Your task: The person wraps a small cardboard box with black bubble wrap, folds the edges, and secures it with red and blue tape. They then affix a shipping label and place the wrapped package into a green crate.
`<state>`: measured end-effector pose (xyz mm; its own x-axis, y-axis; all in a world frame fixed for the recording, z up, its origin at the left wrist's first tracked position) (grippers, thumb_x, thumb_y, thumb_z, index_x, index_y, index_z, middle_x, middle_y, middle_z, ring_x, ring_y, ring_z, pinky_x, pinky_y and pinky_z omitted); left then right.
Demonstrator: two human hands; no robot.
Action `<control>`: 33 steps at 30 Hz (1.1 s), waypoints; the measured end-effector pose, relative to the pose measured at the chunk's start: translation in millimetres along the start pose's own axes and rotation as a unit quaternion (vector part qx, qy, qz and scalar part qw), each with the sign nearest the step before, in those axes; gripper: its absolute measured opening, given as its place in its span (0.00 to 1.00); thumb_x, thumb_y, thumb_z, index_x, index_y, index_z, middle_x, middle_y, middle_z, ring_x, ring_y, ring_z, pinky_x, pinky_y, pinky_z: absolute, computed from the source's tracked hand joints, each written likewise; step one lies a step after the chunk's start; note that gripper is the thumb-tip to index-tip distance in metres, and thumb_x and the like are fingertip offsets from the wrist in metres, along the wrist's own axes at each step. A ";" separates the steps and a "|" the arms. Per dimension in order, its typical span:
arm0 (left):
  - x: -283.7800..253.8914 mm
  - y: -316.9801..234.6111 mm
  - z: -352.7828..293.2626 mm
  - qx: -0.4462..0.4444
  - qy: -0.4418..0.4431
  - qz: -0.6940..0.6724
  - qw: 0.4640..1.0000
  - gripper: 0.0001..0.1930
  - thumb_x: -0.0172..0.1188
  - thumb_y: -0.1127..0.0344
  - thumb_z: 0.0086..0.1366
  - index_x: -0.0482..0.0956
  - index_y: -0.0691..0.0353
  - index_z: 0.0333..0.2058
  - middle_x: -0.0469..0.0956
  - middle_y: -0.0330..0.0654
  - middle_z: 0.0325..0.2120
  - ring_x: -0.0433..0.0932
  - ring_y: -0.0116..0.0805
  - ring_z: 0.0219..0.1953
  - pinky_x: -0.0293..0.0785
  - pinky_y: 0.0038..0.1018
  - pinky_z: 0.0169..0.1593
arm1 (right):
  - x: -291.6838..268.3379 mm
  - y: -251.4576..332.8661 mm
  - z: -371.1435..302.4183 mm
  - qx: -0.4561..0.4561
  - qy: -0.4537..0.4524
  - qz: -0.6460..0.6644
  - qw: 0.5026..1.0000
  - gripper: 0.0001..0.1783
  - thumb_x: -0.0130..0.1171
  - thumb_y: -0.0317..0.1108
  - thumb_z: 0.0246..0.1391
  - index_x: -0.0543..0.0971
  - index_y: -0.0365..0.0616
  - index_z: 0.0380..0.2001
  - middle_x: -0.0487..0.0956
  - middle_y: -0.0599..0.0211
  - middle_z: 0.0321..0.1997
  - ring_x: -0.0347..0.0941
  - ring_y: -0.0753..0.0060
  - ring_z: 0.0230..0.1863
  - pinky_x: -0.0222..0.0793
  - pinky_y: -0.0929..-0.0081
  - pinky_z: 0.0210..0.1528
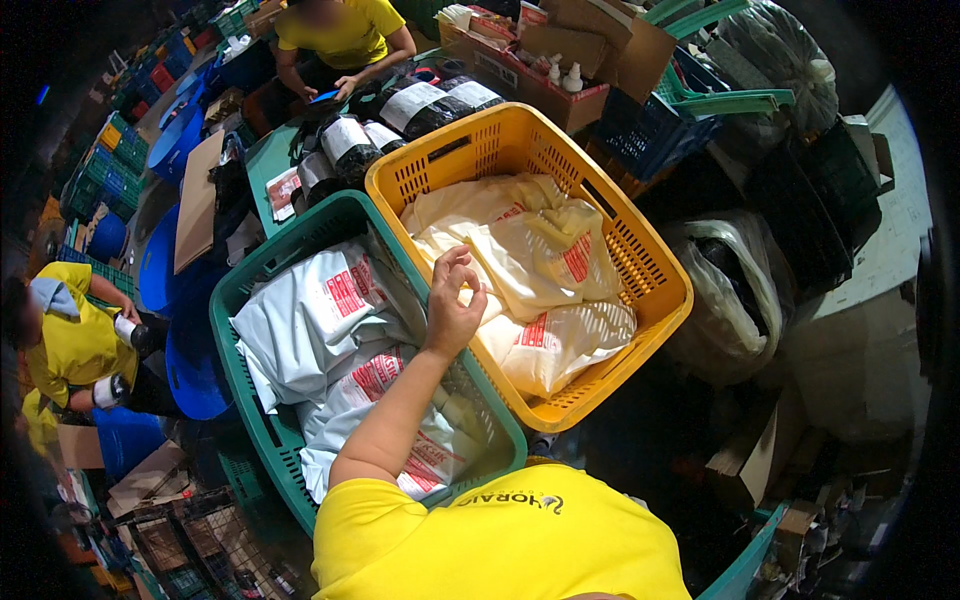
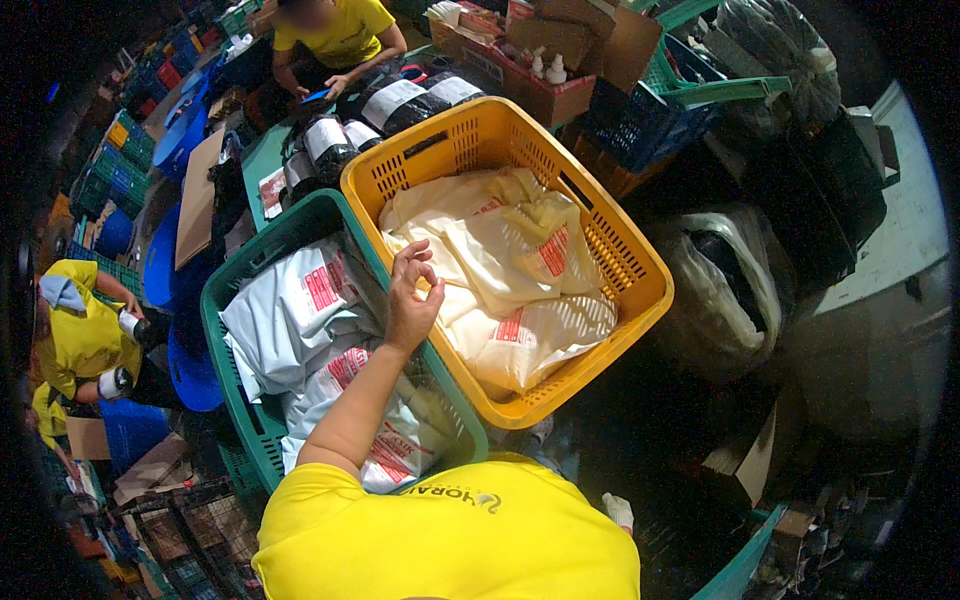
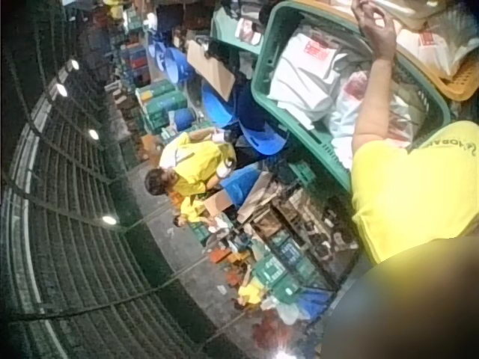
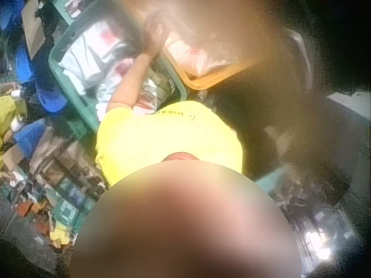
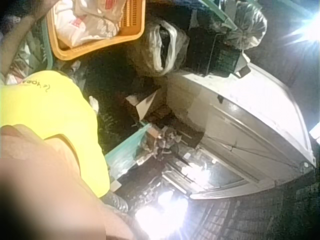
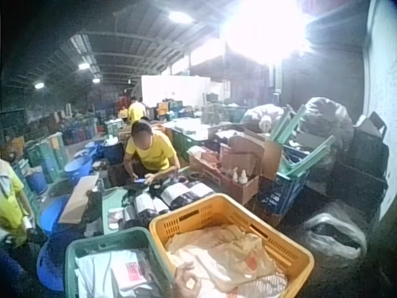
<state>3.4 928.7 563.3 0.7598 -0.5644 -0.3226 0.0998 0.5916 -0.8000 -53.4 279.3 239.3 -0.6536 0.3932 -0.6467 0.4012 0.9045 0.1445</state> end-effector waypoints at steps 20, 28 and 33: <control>24.9 28.4 34.7 -0.048 0.107 0.099 0.988 0.17 0.57 0.70 0.62 0.67 0.68 0.48 0.68 0.45 0.44 0.66 0.36 0.47 0.63 0.30 0.53 | -27.3 -57.6 -83.3 0.153 -0.029 0.200 0.967 0.26 0.48 0.51 0.50 0.78 0.41 0.42 0.74 0.51 0.50 0.70 0.52 0.53 0.65 0.61 0.53; 234.4 -155.6 5.1 0.118 0.246 -0.005 0.962 0.14 0.53 0.66 0.64 0.69 0.67 0.45 0.66 0.46 0.49 0.67 0.39 0.50 0.65 0.32 0.52 | 20.1 -185.8 -94.0 0.276 -0.054 0.327 0.902 0.26 0.46 0.52 0.51 0.78 0.43 0.42 0.74 0.52 0.50 0.68 0.51 0.53 0.63 0.62 0.55; 424.9 -258.8 -134.0 0.190 0.413 -0.026 0.891 0.11 0.54 0.68 0.62 0.71 0.65 0.43 0.63 0.49 0.54 0.64 0.42 0.54 0.64 0.34 0.53 | 12.1 -286.0 -108.5 0.357 -0.092 0.373 0.851 0.24 0.47 0.50 0.52 0.78 0.44 0.42 0.75 0.52 0.47 0.70 0.51 0.51 0.65 0.60 0.52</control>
<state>214.3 458.6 565.4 0.0326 -0.7349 -0.6774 0.4498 0.6160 -0.6467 -245.7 43.2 271.4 0.0407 0.7221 -0.6906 0.9915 0.0565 0.1176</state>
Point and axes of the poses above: each hand's wrist, its own z-axis towards the middle knuckle, its own x-axis out of the palm, y = z × x, the point moved 8 cm from there along z, towards the middle knuckle
